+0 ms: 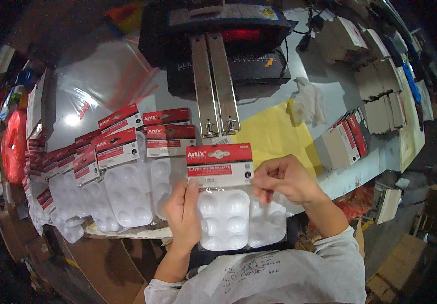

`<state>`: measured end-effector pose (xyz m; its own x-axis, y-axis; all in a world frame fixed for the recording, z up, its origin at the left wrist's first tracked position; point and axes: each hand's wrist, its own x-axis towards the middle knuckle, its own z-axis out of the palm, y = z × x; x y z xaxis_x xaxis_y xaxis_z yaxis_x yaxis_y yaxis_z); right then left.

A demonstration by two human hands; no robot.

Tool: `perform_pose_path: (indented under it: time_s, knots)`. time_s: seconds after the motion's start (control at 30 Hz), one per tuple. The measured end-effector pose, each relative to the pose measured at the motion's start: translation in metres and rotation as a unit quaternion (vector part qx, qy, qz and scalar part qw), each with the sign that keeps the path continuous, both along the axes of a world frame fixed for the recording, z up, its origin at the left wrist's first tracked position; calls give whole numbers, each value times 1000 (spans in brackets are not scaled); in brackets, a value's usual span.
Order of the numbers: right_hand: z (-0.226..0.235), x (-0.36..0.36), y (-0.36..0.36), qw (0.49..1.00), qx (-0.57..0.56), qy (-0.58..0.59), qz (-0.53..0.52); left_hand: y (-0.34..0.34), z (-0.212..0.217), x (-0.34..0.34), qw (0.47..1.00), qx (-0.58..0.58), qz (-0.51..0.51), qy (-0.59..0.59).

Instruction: The person repeatedly places white plastic mixing palettes into clear plastic bags, seals them with a heat sealer, and stacks the finished packages. The person also retrieves more palettes from a cardboard box and bundles the sealed packages together.

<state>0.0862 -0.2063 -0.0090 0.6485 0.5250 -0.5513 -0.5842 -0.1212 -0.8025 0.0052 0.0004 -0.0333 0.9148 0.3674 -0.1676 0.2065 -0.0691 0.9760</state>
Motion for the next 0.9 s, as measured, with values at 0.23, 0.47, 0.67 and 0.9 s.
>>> perform_pose_path:
  time_s: [0.23, 0.47, 0.67, 0.9]
  knots:
    - [-30, 22, 25, 986, 49, -17, -159, 3, -23, 44, 997, 67, 21, 7]
    - [-42, 29, 30, 980, 49, -31, -191, 8, -39, 63, 996, 89, 21, -10]
    - [-40, 25, -9, 923, -84, -352, -132, 25, -34, 33, 937, 343, -31, 60]
    - [-5, 29, -172, 639, -561, -506, -145, 129, 43, 2, 793, 588, 159, -11]
